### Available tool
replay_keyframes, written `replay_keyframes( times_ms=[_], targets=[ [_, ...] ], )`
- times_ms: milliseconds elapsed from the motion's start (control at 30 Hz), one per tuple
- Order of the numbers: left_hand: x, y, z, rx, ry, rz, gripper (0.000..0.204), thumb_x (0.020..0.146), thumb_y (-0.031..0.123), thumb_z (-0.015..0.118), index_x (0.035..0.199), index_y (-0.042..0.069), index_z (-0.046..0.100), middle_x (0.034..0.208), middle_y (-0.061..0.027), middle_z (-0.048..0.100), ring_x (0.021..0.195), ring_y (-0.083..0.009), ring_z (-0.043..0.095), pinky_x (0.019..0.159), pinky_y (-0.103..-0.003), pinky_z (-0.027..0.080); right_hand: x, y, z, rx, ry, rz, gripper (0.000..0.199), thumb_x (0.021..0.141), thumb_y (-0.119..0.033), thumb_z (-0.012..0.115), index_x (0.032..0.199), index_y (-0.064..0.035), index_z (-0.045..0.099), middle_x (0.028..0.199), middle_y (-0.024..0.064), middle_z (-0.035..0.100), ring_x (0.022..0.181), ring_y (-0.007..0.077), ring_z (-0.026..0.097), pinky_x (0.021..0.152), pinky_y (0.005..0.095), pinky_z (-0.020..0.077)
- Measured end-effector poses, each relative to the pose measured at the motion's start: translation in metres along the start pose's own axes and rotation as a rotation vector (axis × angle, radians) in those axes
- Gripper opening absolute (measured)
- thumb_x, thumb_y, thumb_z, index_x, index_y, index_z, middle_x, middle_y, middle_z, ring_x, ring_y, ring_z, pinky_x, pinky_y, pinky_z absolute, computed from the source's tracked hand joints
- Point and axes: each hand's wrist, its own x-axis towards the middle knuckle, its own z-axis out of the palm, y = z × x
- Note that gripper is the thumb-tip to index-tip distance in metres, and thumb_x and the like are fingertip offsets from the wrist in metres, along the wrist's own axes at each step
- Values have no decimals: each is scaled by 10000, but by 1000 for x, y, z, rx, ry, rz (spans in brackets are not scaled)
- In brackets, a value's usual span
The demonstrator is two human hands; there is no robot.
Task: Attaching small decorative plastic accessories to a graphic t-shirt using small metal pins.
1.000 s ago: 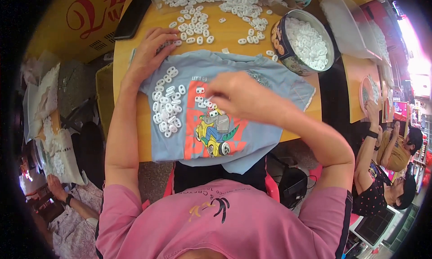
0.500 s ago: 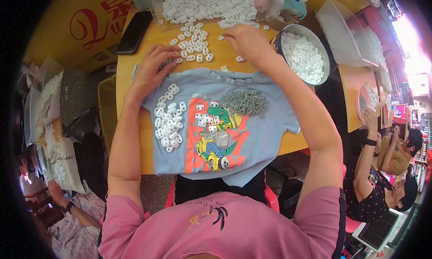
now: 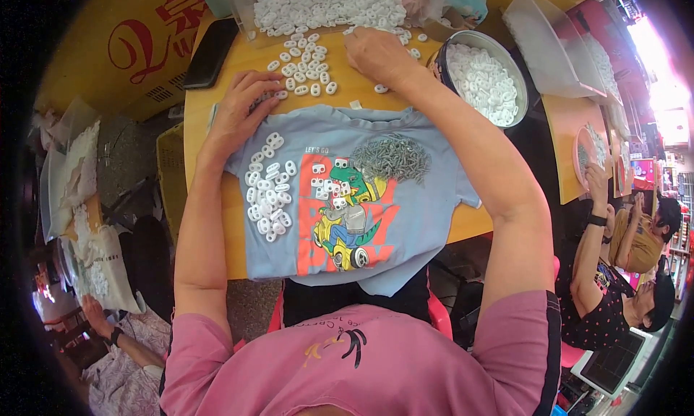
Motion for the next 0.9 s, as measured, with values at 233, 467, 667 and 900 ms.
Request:
replay_keyframes(
  times_ms=[233, 467, 667, 900],
  targets=[
    [-3, -1, -3, 2, -21, -19, 189, 881, 76, 689, 1067, 44, 681, 1208, -84, 669, 1145, -316, 554, 979, -403, 463, 11, 3, -11, 113, -182, 11, 155, 890, -153, 637, 914, -2, 662, 900, 182, 661, 875, 383, 658, 757, 478, 537],
    [-2, -1, -1, -8, -1, -8, 193, 870, 80, 692, 1060, 44, 684, 1184, -85, 678, 1114, -325, 565, 960, -413, 469, 26, 3, -30, 309, -458, 194, 176, 845, -136, 643, 955, -6, 688, 927, 198, 710, 907, 377, 677, 796, 448, 535],
    [0, 1, -1, -14, -15, -28, 188, 872, 80, 696, 1056, 43, 689, 1184, -80, 678, 1122, -319, 566, 966, -409, 467, 14, -10, -49, 428, -395, 220, 177, 826, -123, 650, 955, -7, 687, 899, 160, 718, 866, 319, 692, 773, 405, 542],
    [0, 3, -1, -11, -16, -40, 188, 875, 65, 694, 1062, 46, 694, 1192, -76, 676, 1144, -311, 561, 981, -404, 466, -58, -96, -113, 868, -442, 158, 145, 876, -97, 692, 975, 8, 676, 862, 126, 677, 806, 255, 672, 715, 354, 529]
  ],
)
